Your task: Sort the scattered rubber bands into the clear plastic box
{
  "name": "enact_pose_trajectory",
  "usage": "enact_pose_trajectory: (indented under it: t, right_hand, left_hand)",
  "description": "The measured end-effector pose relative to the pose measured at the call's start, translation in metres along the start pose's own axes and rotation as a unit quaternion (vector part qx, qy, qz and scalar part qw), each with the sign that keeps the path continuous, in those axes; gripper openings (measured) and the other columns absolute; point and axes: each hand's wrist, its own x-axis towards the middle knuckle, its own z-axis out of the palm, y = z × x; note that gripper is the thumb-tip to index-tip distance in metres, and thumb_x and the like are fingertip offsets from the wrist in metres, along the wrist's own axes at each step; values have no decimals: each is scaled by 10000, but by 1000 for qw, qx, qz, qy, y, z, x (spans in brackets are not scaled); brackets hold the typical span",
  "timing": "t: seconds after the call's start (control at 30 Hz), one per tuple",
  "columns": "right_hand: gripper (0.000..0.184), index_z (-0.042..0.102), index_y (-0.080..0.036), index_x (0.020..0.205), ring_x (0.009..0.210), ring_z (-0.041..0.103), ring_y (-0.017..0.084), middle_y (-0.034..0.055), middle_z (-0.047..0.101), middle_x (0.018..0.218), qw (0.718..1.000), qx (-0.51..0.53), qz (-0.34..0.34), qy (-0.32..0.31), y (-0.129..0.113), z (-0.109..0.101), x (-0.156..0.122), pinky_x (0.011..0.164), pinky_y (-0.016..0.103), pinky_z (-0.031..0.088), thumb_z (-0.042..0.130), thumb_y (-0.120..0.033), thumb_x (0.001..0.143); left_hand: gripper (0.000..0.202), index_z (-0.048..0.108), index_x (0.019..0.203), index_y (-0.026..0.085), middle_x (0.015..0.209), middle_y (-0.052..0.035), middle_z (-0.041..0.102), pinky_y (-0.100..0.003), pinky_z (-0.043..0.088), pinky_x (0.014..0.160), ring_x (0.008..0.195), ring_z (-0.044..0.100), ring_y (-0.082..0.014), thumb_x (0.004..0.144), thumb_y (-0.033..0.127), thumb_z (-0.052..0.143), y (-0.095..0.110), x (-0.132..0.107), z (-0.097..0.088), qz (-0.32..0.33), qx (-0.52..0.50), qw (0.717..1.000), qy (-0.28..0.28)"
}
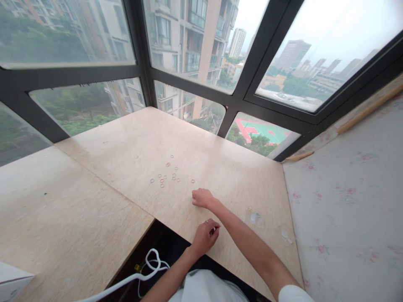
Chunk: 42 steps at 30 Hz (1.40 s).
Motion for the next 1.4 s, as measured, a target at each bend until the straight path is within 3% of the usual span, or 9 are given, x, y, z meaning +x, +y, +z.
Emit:
enact_pose_trajectory:
  t: [0.13, 0.27, 0.53, 0.73, 0.87, 1.0, 1.4]
  right_hand:
    - [103, 648, -178, 748, 759, 638, 196, 64, 700, 781, 998, 69, 12, 8, 20, 6, -27, 634, 251, 421, 572, -167, 679]
    - [120, 609, -179, 784, 577, 593, 112, -15, 643, 583, 981, 191, 29, 35, 42, 12, -59, 549, 184, 394, 546, -154, 684]
    - [86, 500, -192, 817, 349, 412, 52, -68, 563, 493, 901, 379, 135, 164, 96, 25, -136, 364, 137, 290, 467, -246, 758]
    - [185, 479, -204, 748, 348, 328, 62, -104, 390, 414, 835, 396, 244, 294, 147, 35, -192, 358, 162, 223, 493, -386, 775]
    - [231, 492, -206, 750, 352, 332, 78, -94, 397, 410, 805, 386, 291, 344, 172, 41, -213, 372, 185, 230, 488, -436, 767]
    - [248, 519, -205, 755, 364, 384, 99, -77, 439, 410, 803, 370, 307, 352, 185, 46, -216, 398, 200, 270, 492, -451, 760]
    - [208, 584, -201, 751, 393, 460, 114, -60, 489, 420, 840, 314, 301, 325, 195, 53, -214, 448, 209, 299, 477, -376, 783]
  left_hand:
    - [171, 638, 882, 174, 794, -27, 613, -226, 417, 600, 625, 543, -113, 829, 128, 482, -2, 0, 1, 7, -8, 1000, -6]
    - [173, 639, 879, 173, 807, -34, 628, -241, 428, 630, 654, 556, -125, 823, 117, 485, -2, -1, 0, 9, 3, 1000, -14]
    - [158, 620, 889, 189, 810, -23, 627, -248, 436, 647, 669, 563, -125, 866, 166, 466, 0, 0, -4, 20, 16, 999, -40]
    - [158, 612, 895, 193, 821, -28, 632, -249, 454, 639, 679, 577, -129, 888, 217, 456, -5, 2, -2, 26, 22, 999, -39]
    - [159, 608, 890, 194, 819, -31, 633, -248, 461, 627, 680, 580, -133, 889, 228, 452, -6, 3, -1, 30, 32, 998, -38]
    - [169, 606, 895, 197, 825, -37, 634, -253, 469, 631, 692, 588, -140, 895, 243, 444, -6, 3, 0, 31, 43, 998, -45]
    - [211, 609, 895, 201, 829, -54, 638, -262, 483, 630, 705, 603, -152, 912, 277, 413, -1, 4, 0, 19, 62, 997, -49]
